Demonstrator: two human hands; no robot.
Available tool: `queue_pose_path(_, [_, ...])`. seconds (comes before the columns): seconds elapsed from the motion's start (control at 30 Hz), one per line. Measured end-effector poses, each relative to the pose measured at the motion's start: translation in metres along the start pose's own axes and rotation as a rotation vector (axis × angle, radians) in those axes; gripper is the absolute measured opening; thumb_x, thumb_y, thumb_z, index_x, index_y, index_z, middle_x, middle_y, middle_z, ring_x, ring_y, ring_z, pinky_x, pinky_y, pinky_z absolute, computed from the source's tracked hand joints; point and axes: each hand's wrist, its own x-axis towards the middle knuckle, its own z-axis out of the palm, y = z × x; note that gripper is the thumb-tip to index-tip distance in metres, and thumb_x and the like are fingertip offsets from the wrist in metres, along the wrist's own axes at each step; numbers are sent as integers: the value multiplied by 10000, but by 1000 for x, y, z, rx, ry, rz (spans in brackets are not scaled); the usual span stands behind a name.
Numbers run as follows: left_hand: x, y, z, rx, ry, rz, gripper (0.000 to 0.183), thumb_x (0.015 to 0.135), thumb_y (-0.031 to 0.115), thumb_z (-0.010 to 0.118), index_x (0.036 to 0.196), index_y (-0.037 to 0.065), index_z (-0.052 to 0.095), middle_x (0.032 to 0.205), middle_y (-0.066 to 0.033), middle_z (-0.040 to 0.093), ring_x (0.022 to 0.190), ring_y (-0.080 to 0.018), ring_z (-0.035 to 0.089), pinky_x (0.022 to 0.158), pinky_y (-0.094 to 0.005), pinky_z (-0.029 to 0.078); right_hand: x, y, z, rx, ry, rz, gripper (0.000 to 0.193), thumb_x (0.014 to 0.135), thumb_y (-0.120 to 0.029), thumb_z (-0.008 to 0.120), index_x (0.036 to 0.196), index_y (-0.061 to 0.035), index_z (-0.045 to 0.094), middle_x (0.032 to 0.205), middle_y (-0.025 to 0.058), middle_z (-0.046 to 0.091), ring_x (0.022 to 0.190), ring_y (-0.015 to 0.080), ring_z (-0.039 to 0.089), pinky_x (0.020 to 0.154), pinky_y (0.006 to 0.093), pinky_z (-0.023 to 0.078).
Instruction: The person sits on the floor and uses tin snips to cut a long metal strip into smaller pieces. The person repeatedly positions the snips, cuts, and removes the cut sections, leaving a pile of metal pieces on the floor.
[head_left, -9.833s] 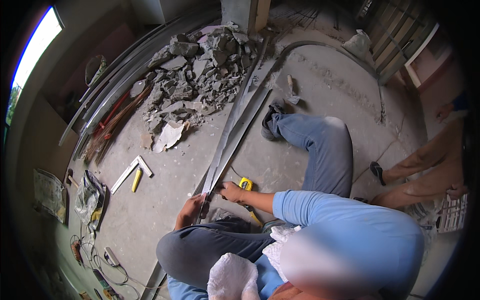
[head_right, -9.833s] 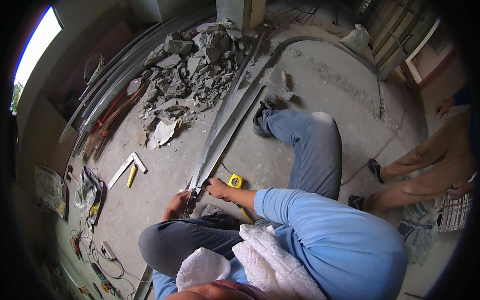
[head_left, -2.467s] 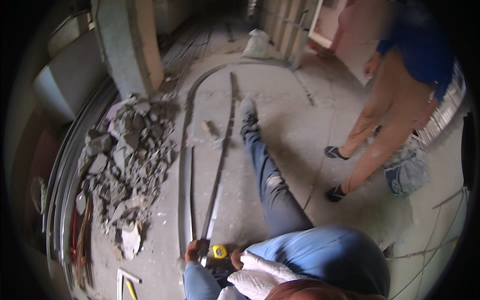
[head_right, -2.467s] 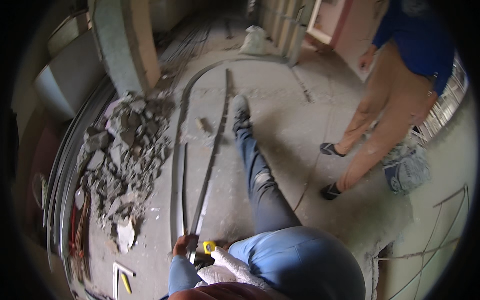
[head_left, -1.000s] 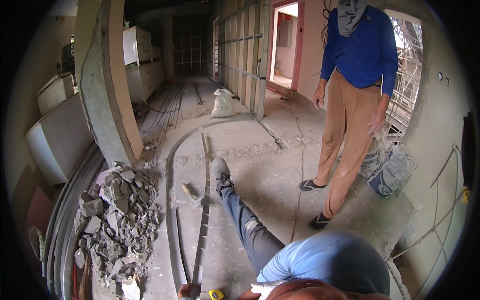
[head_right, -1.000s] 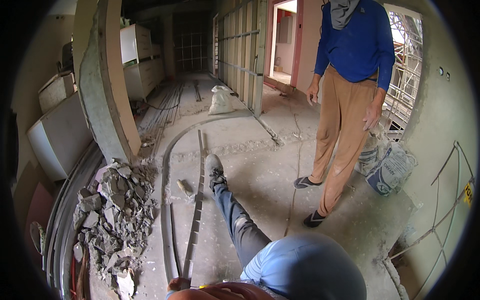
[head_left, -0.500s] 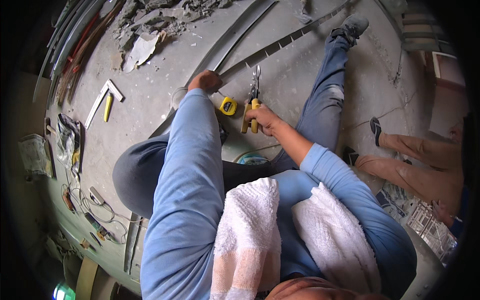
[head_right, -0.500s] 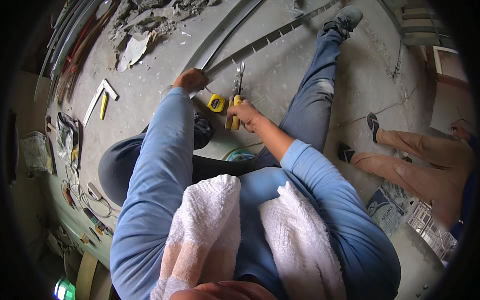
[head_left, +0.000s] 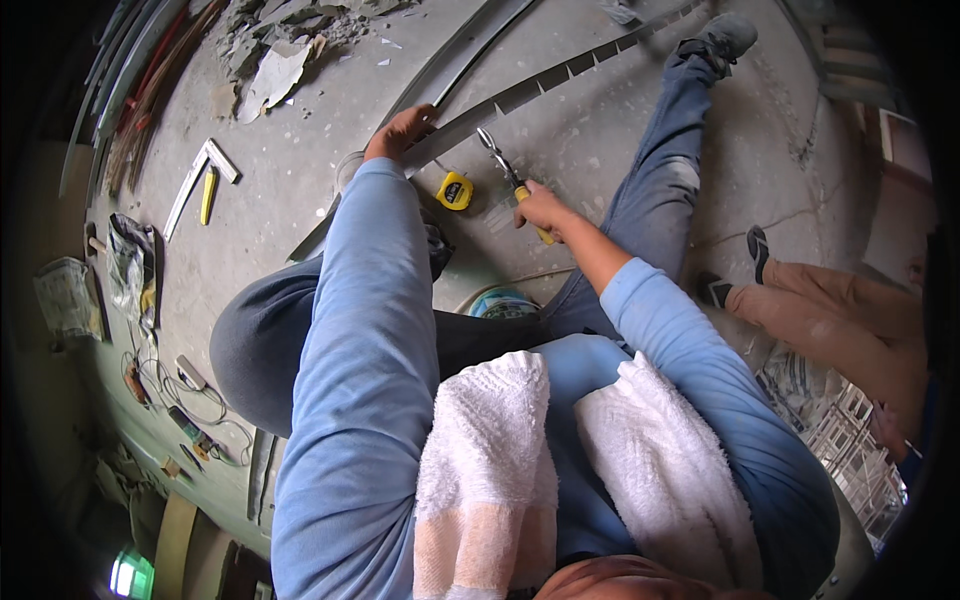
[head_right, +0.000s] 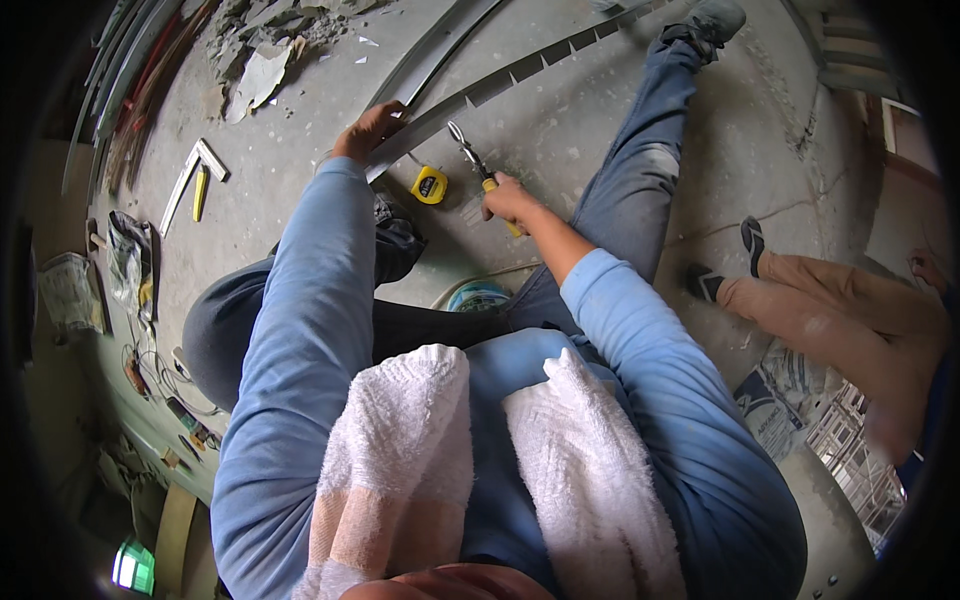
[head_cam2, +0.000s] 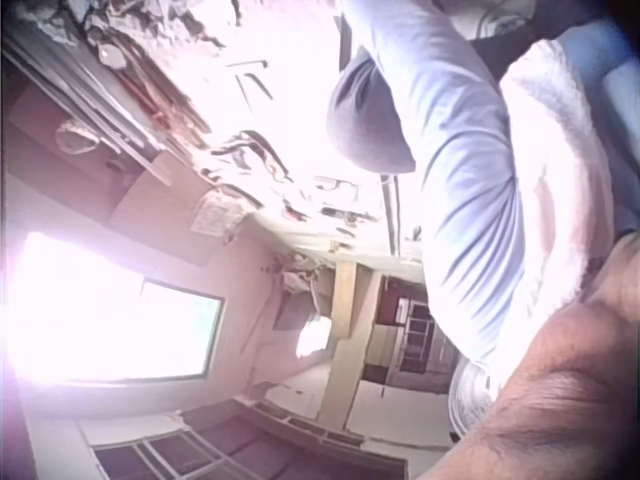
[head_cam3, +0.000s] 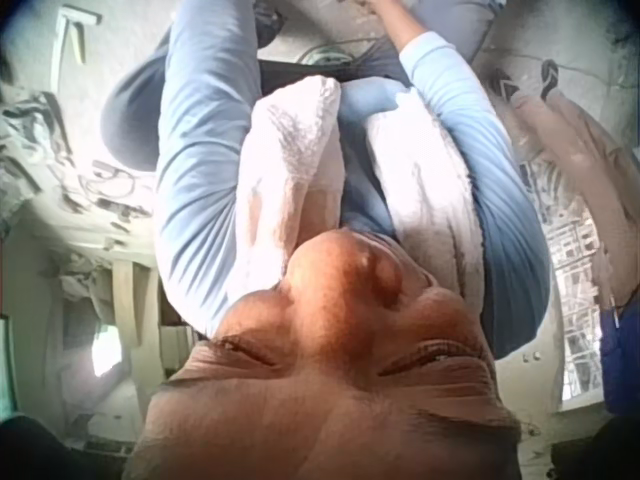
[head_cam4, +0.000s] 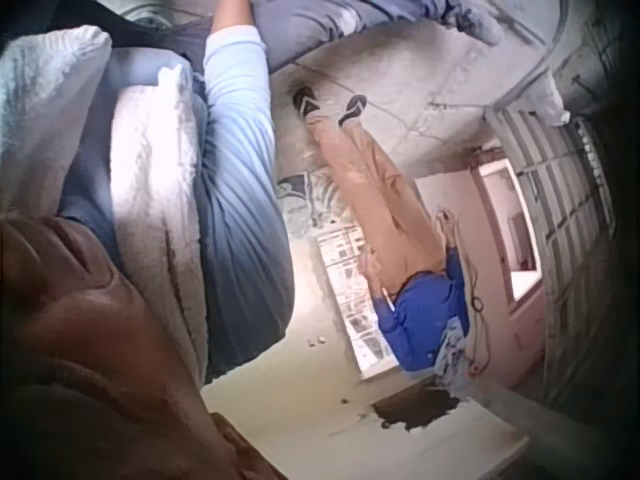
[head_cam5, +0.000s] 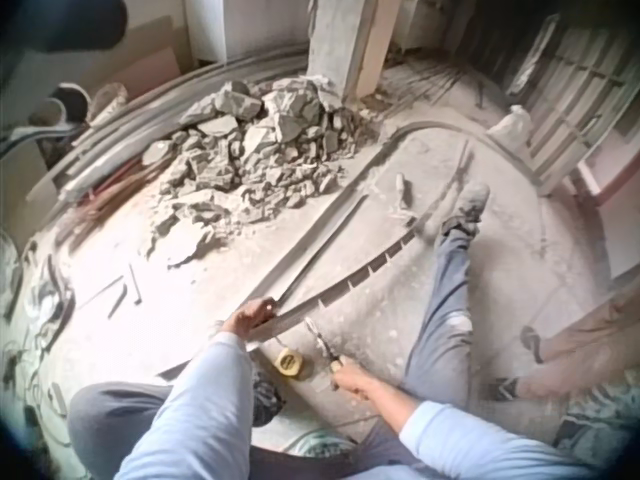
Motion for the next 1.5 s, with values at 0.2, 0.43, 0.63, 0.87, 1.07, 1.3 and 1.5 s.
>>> queue_pose_path(0.2, [-9, 8, -13, -30, -83, -63, 912, 933, 736, 324, 1313, -43, 609, 1355, -207, 619, 1113, -281, 588, 1015, -373, 393, -2, 0, -8, 76, -68, 101, 599, 653, -40, 732, 1217, -24, 530, 1104, 206, 608, 1021, 341, 589, 799, 466, 482])
queue_pose_path(0.43, [-24, 13, -40, -272, -277, -197, 1025, 908, 826, 217, 1524, 31, 415, 1574, -288, 355, 1469, -408, 318, 1196, -488, 191, 6, -1, -8, 254, -51, 196, 663, 646, -25, 706, 1277, -56, 502, 1190, 205, 569, 1107, 349, 553, 847, 507, 478])
queue_pose_path(0.63, [-35, 15, -83, -263, -183, -349, 1083, 829, 912, 307, 1487, 66, 462, 1481, -302, 472, 1340, -440, 479, 1165, -492, 284, 9, -10, -5, 321, -63, 213, 627, 657, -37, 688, 1258, -66, 509, 1162, 182, 559, 1079, 332, 545, 855, 504, 471])
queue_pose_path(0.87, [-156, 122, -292, 306, 482, 141, 962, 865, 874, 326, 1502, 167, 465, 1432, -195, 566, 1270, -342, 563, 1103, -539, 326, 19, -4, 4, 466, -33, 235, 559, 679, -84, 695, 1207, -95, 514, 1047, 130, 545, 946, 261, 529, 776, 462, 473])
queue_pose_path(1.07, [-229, 123, -316, 553, 685, 545, 687, 983, 644, 455, 1480, 174, 518, 1330, -176, 636, 1148, -279, 653, 1007, -427, 484, 21, -5, 7, 540, 141, 211, 683, 691, -294, 789, 1258, -70, 483, 1176, 176, 553, 1071, 305, 541, 876, 480, 462])
queue_pose_path(1.3, [-180, -52, -166, 558, 436, 449, 464, 930, 334, 737, 1233, 2, 623, 1058, -149, 728, 999, -254, 692, 887, -375, 533, 24, -1, 6, 354, 312, 294, 1058, 691, -497, 830, 1501, -87, 287, 1473, 278, 404, 1373, 422, 433, 1058, 583, 427])
queue_pose_path(1.5, [-146, -115, -90, 803, 421, 315, 612, 859, 520, 738, 1189, 13, 645, 1082, -261, 701, 1046, -429, 669, 860, -478, 533, 25, -1, 12, 117, 380, 363, 1203, 684, -642, 799, 1577, -134, 173, 1451, 294, 374, 1352, 445, 405, 1060, 564, 422])
